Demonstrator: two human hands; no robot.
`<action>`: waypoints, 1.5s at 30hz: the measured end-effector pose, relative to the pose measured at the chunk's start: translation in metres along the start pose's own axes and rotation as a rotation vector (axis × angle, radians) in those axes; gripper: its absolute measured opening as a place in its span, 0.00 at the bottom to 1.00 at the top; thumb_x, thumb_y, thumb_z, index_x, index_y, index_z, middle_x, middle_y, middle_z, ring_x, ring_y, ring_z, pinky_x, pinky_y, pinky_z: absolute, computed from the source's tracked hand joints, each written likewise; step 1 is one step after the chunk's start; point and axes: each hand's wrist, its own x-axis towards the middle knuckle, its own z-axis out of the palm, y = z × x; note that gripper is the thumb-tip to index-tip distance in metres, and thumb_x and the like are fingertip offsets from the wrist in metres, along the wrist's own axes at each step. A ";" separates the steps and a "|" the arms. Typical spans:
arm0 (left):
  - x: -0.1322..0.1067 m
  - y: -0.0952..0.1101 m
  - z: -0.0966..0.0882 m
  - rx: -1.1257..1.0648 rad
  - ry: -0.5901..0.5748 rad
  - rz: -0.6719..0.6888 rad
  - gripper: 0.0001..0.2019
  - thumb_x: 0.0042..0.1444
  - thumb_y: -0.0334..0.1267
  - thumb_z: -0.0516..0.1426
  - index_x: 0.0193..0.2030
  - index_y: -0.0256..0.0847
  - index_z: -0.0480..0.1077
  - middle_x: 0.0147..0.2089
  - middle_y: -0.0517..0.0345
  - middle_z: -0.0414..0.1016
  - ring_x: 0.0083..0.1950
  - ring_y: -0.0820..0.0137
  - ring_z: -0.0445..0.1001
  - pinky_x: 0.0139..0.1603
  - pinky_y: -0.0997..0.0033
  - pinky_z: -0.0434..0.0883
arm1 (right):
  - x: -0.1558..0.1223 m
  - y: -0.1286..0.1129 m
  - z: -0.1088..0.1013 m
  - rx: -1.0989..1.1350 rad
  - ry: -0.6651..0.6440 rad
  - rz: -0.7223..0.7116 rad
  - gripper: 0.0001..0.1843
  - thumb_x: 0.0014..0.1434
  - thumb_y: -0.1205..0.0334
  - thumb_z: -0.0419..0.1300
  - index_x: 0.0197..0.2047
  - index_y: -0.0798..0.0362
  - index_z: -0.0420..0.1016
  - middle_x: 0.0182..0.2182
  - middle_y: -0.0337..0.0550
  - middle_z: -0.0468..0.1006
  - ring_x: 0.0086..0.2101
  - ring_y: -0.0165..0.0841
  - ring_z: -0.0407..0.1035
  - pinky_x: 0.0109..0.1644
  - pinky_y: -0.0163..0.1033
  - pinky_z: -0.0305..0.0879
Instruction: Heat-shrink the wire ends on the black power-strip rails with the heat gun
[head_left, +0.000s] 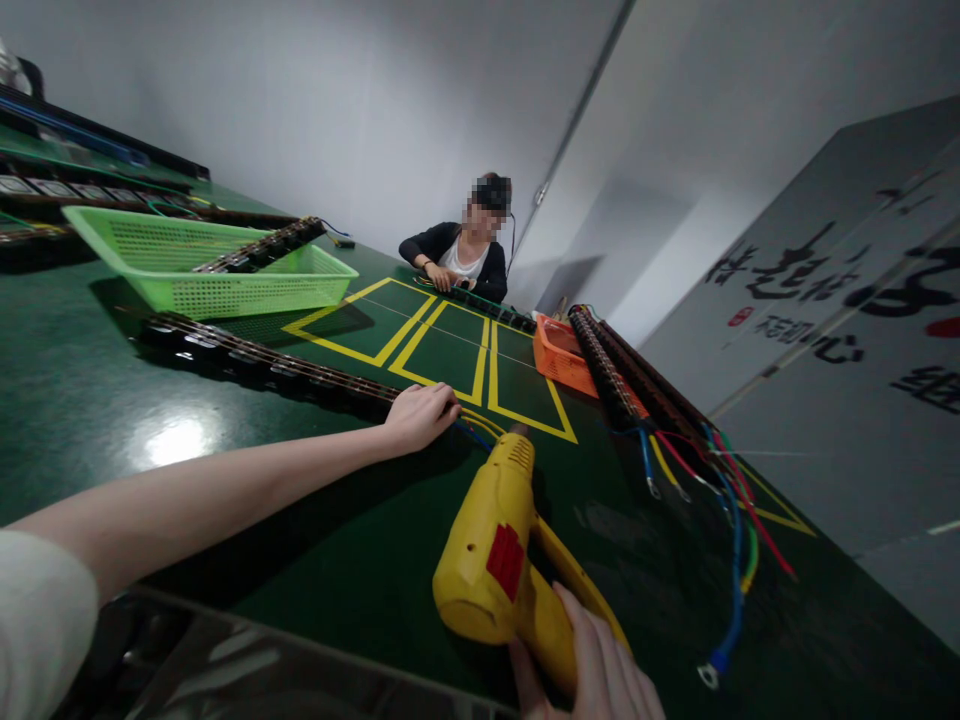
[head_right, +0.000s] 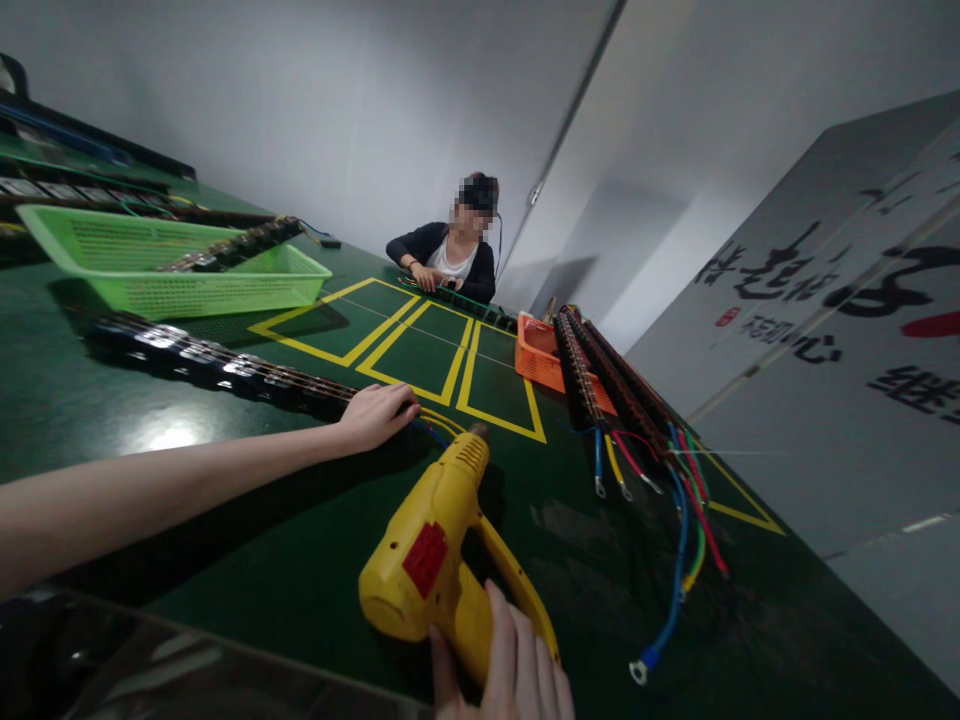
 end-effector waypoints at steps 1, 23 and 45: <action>0.000 0.000 -0.001 0.005 -0.004 0.001 0.11 0.63 0.43 0.46 0.38 0.41 0.66 0.42 0.59 0.73 0.42 0.69 0.73 0.44 0.68 0.62 | 0.001 -0.005 0.001 0.009 -0.003 0.005 0.28 0.59 0.41 0.51 0.49 0.56 0.69 0.36 0.43 0.78 0.33 0.33 0.69 0.36 0.37 0.59; 0.008 0.001 -0.011 0.038 -0.207 0.019 0.17 0.62 0.43 0.43 0.42 0.43 0.70 0.47 0.56 0.70 0.44 0.66 0.72 0.46 0.66 0.64 | 0.008 -0.040 0.003 0.148 -0.025 0.024 0.27 0.59 0.41 0.51 0.50 0.55 0.69 0.38 0.43 0.77 0.35 0.34 0.70 0.40 0.39 0.59; 0.012 -0.007 -0.006 -0.042 -0.165 0.017 0.15 0.63 0.44 0.45 0.42 0.43 0.70 0.49 0.60 0.71 0.45 0.68 0.72 0.44 0.71 0.64 | 0.007 0.005 -0.005 -0.040 0.020 -0.016 0.28 0.60 0.41 0.50 0.48 0.58 0.70 0.35 0.44 0.78 0.32 0.33 0.70 0.34 0.37 0.60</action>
